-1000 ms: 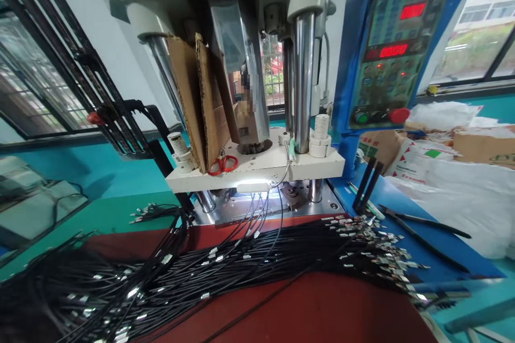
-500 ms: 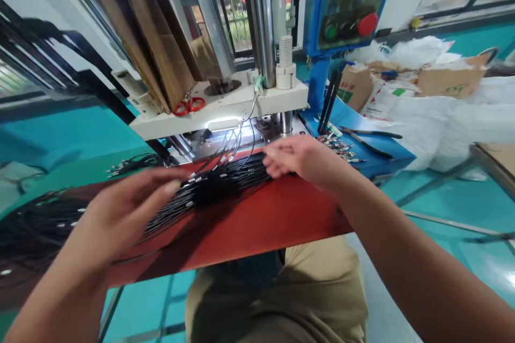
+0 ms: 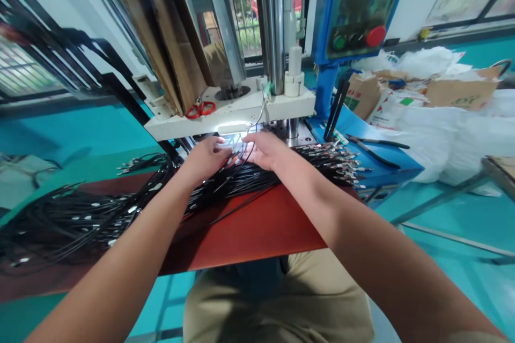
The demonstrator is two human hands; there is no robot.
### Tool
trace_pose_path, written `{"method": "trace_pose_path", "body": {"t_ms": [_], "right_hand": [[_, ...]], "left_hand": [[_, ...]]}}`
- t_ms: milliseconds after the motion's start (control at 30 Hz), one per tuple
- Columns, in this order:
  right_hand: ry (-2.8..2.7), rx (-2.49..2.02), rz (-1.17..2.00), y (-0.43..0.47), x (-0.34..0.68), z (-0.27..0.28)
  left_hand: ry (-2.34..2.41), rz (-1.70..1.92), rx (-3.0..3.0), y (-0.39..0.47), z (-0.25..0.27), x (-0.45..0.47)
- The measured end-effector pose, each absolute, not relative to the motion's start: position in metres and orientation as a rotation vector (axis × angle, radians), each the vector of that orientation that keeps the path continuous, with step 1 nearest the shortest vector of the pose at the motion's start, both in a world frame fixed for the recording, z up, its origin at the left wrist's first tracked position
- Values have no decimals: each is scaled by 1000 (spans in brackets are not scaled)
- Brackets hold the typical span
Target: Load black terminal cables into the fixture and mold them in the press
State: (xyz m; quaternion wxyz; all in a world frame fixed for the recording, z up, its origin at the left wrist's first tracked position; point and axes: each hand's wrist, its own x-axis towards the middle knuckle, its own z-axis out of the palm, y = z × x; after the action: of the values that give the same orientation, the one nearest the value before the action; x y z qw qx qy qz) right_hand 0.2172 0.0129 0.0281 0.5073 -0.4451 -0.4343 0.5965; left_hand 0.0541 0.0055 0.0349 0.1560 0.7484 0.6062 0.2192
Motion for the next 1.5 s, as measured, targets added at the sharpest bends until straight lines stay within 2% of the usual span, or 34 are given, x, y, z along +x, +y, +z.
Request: {"method": "trace_pose_path", "body": {"t_ms": [133,233,333,400,433,533,767,833,867,933,1033,1133,1333,1500], "right_hand": [[-810,-987,1732,9,204,31],[-680,-891,1837,5,194,35],[-584,-797,1865,0,181,41],[-531,-743,1863,-2,173,45],[-508,-718,1854,-2,169,47],[-463,-670,1809,0,158,51],[-556,-678,1890,0,170,57],[-822,-742,1928,-2,194,55],[-1103,-831,1873,-2,209,54],[-1677,-1117,1481,0,238,50],[-2079,-1370,911,4,266,40],[-2398,-1394,595,6,269,29],[-2513,-1412,526,1,266,21],[-2458,-1372,575,1,272,17]], "left_hand": [[1645,722,2122,9,43,42],[1598,766,2136,-3,52,35],[1542,1081,2295,-48,50,40],[1069,1334,2565,-88,39,49],[889,1345,2646,-106,31,55],[703,1265,2747,-131,11,68],[1277,709,2499,-49,0,27],[1358,551,2439,-31,3,10],[1387,481,2421,-25,5,3],[1412,347,2411,-16,12,-7],[1381,150,2426,-3,25,-12],[1299,38,2410,9,37,-11],[1174,50,2272,19,39,-13],[1264,194,2160,17,26,-18]]}}
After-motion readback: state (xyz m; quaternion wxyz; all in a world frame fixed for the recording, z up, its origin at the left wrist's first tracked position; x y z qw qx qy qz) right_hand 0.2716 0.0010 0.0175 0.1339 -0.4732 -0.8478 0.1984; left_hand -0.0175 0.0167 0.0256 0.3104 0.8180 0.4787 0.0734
